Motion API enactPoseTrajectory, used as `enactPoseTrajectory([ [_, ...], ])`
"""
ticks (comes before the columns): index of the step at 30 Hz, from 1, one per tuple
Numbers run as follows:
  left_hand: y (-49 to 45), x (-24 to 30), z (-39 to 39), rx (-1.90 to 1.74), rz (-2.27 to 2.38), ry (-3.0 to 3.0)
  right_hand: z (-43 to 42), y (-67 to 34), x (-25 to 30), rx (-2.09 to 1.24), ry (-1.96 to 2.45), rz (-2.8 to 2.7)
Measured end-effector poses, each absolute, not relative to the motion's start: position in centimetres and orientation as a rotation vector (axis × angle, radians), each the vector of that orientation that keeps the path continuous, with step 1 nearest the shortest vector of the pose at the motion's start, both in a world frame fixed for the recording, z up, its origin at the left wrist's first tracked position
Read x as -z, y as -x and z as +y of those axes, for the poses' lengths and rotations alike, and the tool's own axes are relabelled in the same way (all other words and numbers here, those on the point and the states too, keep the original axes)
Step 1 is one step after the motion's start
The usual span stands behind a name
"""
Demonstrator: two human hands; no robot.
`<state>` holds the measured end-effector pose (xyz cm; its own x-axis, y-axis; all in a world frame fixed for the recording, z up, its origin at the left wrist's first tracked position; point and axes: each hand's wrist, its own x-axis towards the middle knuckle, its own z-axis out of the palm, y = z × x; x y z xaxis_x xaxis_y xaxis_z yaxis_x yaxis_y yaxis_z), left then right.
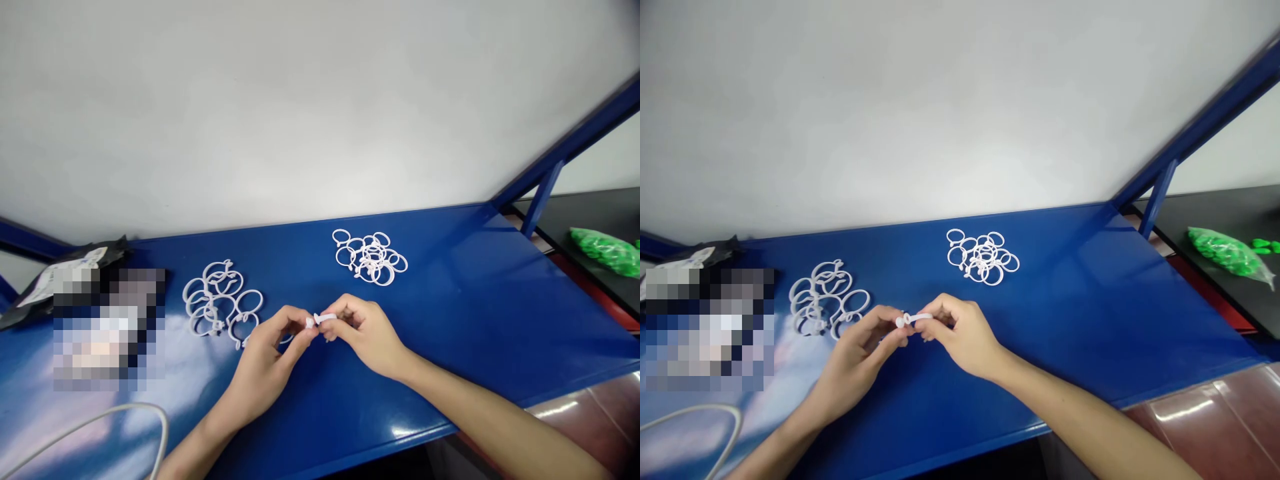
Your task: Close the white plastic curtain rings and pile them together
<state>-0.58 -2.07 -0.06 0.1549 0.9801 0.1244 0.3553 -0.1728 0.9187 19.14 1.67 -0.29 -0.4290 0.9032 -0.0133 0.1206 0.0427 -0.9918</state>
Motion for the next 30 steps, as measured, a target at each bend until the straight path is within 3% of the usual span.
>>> enactPoseTrajectory([
  [17, 0.42, 0.45, -2.08, -1.133, 1.345, -1.687, 1.19, -19.38, -0.28, -0.994, 0.943, -2.031],
  [24, 0.33, -0.02, -1.93, -1.253, 1.287, -1.967, 1.12, -19.47, 0.04, -0.786, 0.841, -2.149],
  [30, -0.01, 0.09, -2.13, -1.339, 1.259, -2.217, 0.93, -19.52, 0.04, -0.809, 0.887, -2.216],
])
